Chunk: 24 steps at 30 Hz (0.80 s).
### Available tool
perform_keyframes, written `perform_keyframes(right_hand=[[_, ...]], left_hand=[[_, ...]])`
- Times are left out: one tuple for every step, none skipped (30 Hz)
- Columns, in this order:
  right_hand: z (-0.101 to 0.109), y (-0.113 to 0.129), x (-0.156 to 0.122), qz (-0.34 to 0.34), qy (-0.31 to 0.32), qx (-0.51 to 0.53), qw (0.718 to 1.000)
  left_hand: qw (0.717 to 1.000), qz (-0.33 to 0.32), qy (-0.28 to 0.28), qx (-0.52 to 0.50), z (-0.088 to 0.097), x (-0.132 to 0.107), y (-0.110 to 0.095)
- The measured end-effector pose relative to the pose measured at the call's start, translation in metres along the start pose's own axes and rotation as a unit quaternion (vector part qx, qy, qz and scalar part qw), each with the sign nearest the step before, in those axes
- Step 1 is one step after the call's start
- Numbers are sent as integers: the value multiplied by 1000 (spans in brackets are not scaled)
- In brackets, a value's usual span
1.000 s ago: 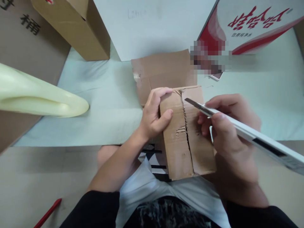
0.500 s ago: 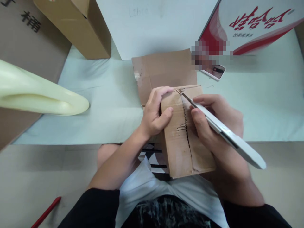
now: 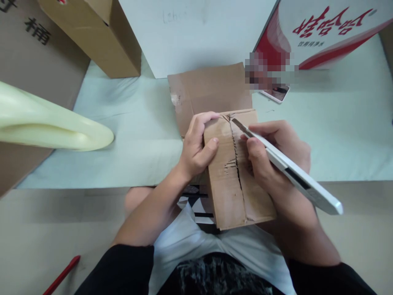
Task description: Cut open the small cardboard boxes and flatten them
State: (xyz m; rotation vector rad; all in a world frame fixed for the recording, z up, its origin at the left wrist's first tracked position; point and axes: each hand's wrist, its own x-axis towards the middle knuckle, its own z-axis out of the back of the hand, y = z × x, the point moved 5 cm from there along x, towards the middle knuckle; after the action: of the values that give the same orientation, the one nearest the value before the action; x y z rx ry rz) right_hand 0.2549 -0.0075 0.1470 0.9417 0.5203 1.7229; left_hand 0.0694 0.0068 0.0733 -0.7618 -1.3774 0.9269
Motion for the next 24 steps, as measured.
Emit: perform_keyframes(right_hand=[[-1, 0, 0, -4, 5, -1, 1000], [-1, 0, 1, -9, 12, -1, 1000], [-2, 0, 1, -13, 20, -2, 1000], [-2, 1, 2, -17, 24, -4, 1000], [-2, 2, 3, -19, 27, -8, 999], [-2, 4, 3, -21, 28, -13, 999], [-2, 5, 4, -20, 26, -19, 999], [-2, 6, 4, -19, 25, -23, 999], [-2, 7, 4, -18, 25, -26, 999], [-2, 7, 3, -18, 26, -28, 999], [-3, 7, 3, -18, 30, -29, 999], [-4, 7, 3, -15, 29, -30, 999], [-4, 7, 2, -9, 28, -33, 999], [-4, 6, 2, -1, 23, -35, 999], [-4, 7, 2, 7, 18, -38, 999], [-3, 7, 1, 15, 11, -40, 999], [-2, 7, 1, 20, 4, -41, 999], [-1, 8, 1, 22, 3, -41, 999], [0, 9, 1, 21, 6, -41, 999], [0, 9, 1, 21, 8, -39, 999], [1, 10, 1, 20, 13, -37, 999], [1, 10, 0, 19, 15, -33, 999], [2, 10, 0, 17, 13, -29, 999], [2, 10, -1, 15, 6, -25, 1000]], left_hand=[[1000, 4, -4, -2, 0, 0, 1], [1000, 5, -5, -1, 0, 0, 1], [1000, 3, -4, 1, -1, 0, 2], [1000, 0, -1, 5, -1, 0, 2], [1000, -2, 1, 7, -1, 0, 2], [1000, -3, 2, 7, -1, 0, 1], [1000, -1, 2, 5, -1, 0, 1], [1000, 5, -1, 2, -1, 0, 1], [1000, 12, -3, -3, -1, 0, 1], [1000, 18, -5, -7, -1, 0, 1], [1000, 22, -6, -11, 0, 0, 1], [1000, 24, -6, -13, 0, 0, 0], [1000, 23, -5, -12, -1, 0, 0], [1000, 19, -1, -10, -1, 0, -1], [1000, 15, 3, -6, -1, 0, -1], [1000, 10, 5, -2, -1, 0, -1], [1000, 6, 7, 2, -2, 0, -1], [1000, 2, 8, 5, -2, 0, -1], [1000, 0, 7, 6, -2, 0, -1], [1000, -1, 7, 7, -1, 0, -1], [1000, -2, 7, 7, -1, 0, -1], [1000, -2, 7, 7, -1, 0, -1], [1000, -2, 7, 7, -1, 0, -1], [1000, 0, 8, 7, -1, 0, 0]])
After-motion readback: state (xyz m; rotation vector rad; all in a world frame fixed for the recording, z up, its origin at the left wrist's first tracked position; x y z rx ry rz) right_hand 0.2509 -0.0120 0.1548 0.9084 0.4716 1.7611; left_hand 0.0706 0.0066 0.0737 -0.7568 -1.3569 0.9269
